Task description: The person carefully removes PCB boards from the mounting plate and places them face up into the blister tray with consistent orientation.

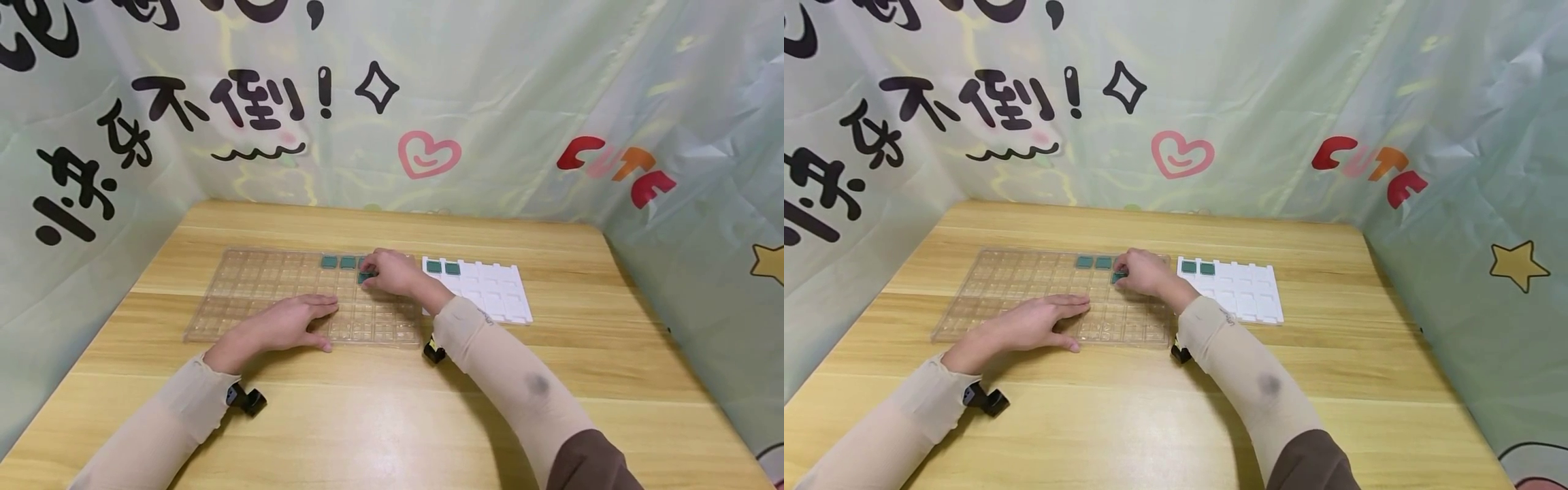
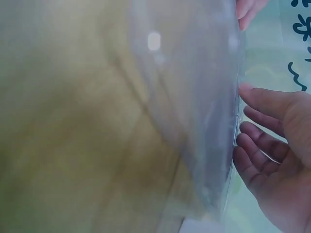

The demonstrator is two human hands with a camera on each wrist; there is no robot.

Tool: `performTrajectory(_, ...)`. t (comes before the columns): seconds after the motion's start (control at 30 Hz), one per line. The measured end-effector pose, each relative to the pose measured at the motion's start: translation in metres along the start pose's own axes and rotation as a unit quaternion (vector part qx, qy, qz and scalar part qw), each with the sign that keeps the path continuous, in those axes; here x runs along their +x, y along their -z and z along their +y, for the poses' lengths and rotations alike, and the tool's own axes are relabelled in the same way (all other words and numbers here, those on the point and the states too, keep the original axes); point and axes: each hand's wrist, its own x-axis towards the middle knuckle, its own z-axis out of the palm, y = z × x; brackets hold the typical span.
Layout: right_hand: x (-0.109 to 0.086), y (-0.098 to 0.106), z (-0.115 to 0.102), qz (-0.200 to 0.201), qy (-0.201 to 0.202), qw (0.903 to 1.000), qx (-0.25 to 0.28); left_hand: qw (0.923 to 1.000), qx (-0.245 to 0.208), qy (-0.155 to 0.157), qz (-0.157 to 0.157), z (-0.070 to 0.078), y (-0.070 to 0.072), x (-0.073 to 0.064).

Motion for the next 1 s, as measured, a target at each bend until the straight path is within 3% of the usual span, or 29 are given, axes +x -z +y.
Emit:
performTrajectory(0.6,-0.026,0.014,0.024,0.022,0.000,0.9958,0.089,1.0000,0.004,0.000,-0.001,0.001,0.000,0.000)
performTrajectory(1.0,-0.047,0.026,0.048,0.045,-0.018,0.9926,0.111,1.0000,0.003,0.003,0.000,0.001,0.000,-0.001)
